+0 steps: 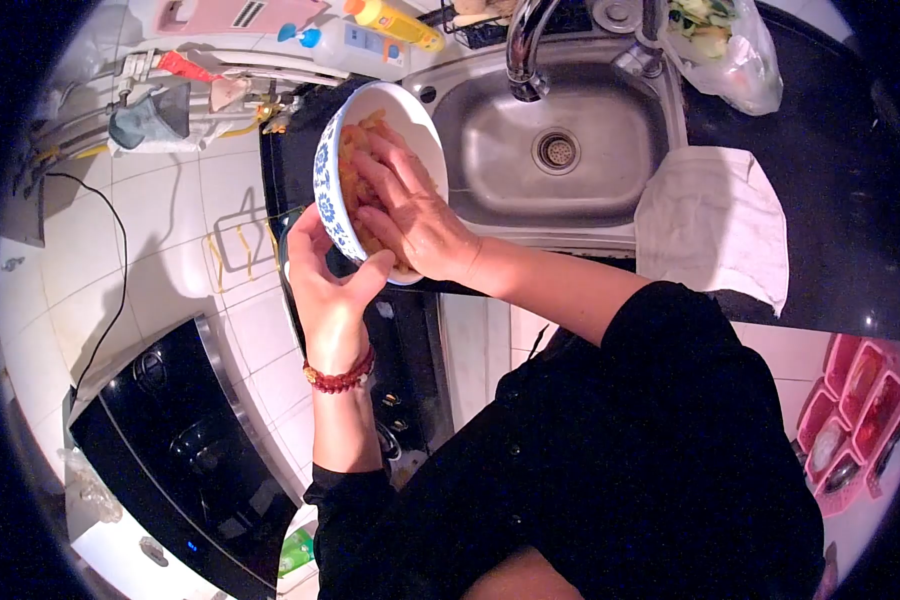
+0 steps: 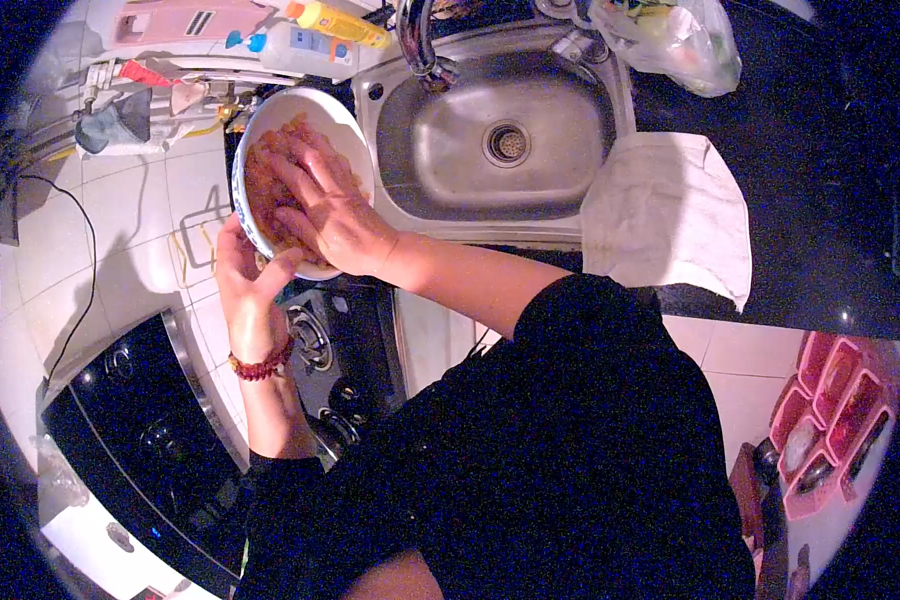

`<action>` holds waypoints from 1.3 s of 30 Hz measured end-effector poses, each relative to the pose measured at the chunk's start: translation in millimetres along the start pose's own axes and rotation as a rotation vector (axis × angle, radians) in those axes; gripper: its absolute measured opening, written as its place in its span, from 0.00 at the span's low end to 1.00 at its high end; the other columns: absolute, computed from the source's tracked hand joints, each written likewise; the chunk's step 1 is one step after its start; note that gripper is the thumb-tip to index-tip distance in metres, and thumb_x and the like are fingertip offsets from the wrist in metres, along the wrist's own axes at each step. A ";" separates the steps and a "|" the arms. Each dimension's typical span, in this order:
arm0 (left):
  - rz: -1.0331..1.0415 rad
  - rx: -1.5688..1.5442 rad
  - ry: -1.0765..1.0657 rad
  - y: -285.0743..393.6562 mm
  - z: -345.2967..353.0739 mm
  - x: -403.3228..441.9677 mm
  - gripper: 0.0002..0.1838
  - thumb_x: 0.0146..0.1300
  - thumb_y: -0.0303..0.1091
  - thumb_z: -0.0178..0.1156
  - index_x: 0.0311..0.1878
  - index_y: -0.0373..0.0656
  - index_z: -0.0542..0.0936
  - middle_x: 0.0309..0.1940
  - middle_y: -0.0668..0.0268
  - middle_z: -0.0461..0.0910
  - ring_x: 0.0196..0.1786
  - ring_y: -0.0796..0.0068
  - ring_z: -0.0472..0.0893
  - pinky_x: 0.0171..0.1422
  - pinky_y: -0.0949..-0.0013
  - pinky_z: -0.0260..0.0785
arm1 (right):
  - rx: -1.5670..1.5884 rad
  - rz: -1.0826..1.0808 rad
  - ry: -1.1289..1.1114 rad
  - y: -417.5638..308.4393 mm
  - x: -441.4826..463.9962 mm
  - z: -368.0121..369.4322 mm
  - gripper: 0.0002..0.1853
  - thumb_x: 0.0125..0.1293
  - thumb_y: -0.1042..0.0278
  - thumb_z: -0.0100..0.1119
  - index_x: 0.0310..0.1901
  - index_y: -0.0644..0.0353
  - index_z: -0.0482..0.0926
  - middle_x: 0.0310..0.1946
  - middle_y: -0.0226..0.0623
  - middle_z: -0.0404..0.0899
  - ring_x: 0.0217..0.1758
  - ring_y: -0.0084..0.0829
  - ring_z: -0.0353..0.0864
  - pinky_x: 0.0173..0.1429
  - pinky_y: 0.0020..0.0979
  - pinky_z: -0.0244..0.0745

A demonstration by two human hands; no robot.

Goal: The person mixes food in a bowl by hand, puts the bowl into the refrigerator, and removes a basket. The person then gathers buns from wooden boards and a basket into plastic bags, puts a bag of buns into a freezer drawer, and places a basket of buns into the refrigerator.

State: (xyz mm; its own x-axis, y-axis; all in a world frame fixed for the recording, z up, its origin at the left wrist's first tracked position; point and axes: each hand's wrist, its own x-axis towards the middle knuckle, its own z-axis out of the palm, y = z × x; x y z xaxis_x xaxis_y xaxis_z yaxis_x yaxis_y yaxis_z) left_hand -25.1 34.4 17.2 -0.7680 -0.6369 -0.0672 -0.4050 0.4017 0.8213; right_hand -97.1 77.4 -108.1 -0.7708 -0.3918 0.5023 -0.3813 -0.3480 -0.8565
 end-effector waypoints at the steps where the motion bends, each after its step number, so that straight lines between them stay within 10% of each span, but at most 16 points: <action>1: -0.001 0.006 -0.001 0.5 0.4 0.0 0.37 0.40 0.25 0.68 0.59 0.32 0.68 0.49 0.59 0.74 0.53 0.70 0.74 0.61 0.66 0.66 | -0.002 -0.004 0.008 0.0 0.0 -0.3 0.31 0.64 0.70 0.54 0.69 0.64 0.58 0.70 0.52 0.51 0.77 0.56 0.43 0.77 0.50 0.44; 15: -0.004 -0.149 -0.039 -10.1 1.2 1.6 0.35 0.43 0.24 0.65 0.60 0.33 0.67 0.50 0.61 0.74 0.52 0.69 0.75 0.60 0.65 0.68 | -0.012 -0.019 0.008 4.6 2.5 -8.0 0.32 0.61 0.65 0.60 0.66 0.58 0.63 0.67 0.51 0.57 0.73 0.59 0.51 0.74 0.54 0.49; 25: -0.439 -1.256 -0.014 -131.5 24.1 -38.5 0.35 0.54 0.31 0.58 0.68 0.40 0.63 0.65 0.56 0.68 0.65 0.52 0.71 0.64 0.44 0.70 | -0.590 -0.010 -0.604 1.2 11.8 -23.4 0.26 0.66 0.55 0.54 0.63 0.54 0.69 0.58 0.44 0.72 0.66 0.49 0.66 0.70 0.47 0.58; 27: -0.457 -1.375 -0.044 -146.8 32.0 -47.3 0.34 0.54 0.30 0.58 0.67 0.40 0.64 0.64 0.56 0.69 0.65 0.52 0.71 0.64 0.44 0.70 | -0.709 -0.481 -0.842 18.2 24.3 -36.3 0.23 0.64 0.56 0.55 0.59 0.54 0.73 0.55 0.43 0.75 0.60 0.47 0.72 0.64 0.43 0.68; 32: -0.557 -1.363 0.006 -149.0 20.4 -69.6 0.30 0.58 0.30 0.53 0.66 0.35 0.63 0.60 0.55 0.73 0.60 0.58 0.76 0.61 0.50 0.73 | -0.867 0.179 -1.056 -30.2 37.5 -38.4 0.31 0.53 0.51 0.66 0.59 0.54 0.73 0.52 0.44 0.74 0.53 0.50 0.77 0.55 0.44 0.75; 35: -0.460 -1.341 -0.073 -153.3 7.2 -71.1 0.28 0.58 0.28 0.53 0.64 0.33 0.64 0.61 0.54 0.72 0.61 0.59 0.75 0.62 0.52 0.72 | -0.914 -0.158 -0.975 -38.7 10.5 -31.5 0.36 0.48 0.50 0.69 0.60 0.50 0.71 0.53 0.44 0.71 0.51 0.51 0.77 0.53 0.45 0.76; 39: -0.362 -1.422 -0.120 -159.8 -1.7 -77.7 0.29 0.58 0.31 0.54 0.64 0.35 0.66 0.58 0.55 0.74 0.59 0.56 0.75 0.65 0.50 0.69 | -1.007 -0.052 -1.007 -46.0 -0.5 5.9 0.39 0.42 0.57 0.70 0.61 0.46 0.69 0.55 0.43 0.70 0.50 0.49 0.77 0.51 0.46 0.76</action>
State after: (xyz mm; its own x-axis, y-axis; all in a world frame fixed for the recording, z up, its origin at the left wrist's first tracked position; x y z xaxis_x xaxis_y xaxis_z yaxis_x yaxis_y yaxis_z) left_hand 100.2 18.5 -107.9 -0.7977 -0.4737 -0.3731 0.1834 -0.7800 0.5983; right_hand -76.1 88.6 -68.3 -0.2219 -0.9743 0.0387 -0.9204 0.1962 -0.3383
